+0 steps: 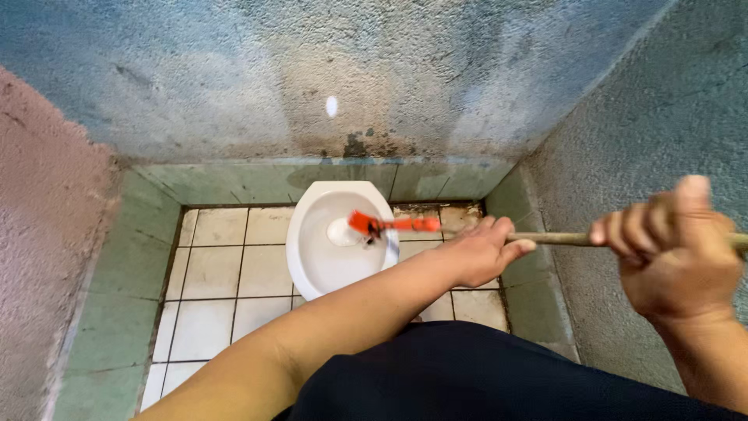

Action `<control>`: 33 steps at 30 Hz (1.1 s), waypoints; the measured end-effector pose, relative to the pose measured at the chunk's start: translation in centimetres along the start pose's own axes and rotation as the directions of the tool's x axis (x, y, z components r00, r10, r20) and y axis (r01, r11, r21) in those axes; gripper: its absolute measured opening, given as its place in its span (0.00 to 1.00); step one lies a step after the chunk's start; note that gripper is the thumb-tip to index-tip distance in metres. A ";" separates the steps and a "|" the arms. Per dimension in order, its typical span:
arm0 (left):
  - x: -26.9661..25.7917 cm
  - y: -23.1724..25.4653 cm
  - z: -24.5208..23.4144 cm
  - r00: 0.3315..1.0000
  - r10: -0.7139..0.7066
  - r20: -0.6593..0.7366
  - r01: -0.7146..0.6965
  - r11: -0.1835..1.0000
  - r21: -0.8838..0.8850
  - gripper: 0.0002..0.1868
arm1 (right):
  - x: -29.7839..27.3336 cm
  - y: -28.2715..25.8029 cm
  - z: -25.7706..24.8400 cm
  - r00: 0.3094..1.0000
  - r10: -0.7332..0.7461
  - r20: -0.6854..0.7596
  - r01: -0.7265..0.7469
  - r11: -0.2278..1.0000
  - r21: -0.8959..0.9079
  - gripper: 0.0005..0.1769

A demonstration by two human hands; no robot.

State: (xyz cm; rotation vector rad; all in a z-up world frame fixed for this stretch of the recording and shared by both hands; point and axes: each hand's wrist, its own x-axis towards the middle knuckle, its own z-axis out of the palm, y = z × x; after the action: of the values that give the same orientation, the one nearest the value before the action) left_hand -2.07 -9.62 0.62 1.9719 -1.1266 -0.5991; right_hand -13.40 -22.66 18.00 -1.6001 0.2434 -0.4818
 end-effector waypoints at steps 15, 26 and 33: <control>-6.5 -9.2 -1.3 0.994 -0.109 -0.013 0.107 0.990 -0.095 0.28 | 0.9 7.7 6.7 0.821 -0.086 0.565 0.287 0.917 -0.278 0.31; -8.4 -14.4 -0.1 0.932 -0.328 -0.157 0.263 0.905 -0.334 0.12 | 2.0 18.3 15.8 0.697 -0.086 0.712 0.359 0.901 -0.243 0.15; -7.7 -9.9 -0.7 0.930 -0.035 -0.365 -0.093 0.941 -0.326 0.10 | 2.1 8.7 14.4 0.682 0.078 0.727 0.277 0.893 -0.356 0.23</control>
State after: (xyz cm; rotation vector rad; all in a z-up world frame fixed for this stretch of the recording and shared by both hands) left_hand -0.43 0.45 -6.81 1.6752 -0.7618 -0.3567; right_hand -4.02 -11.49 9.33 -2.1379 -0.3887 0.1895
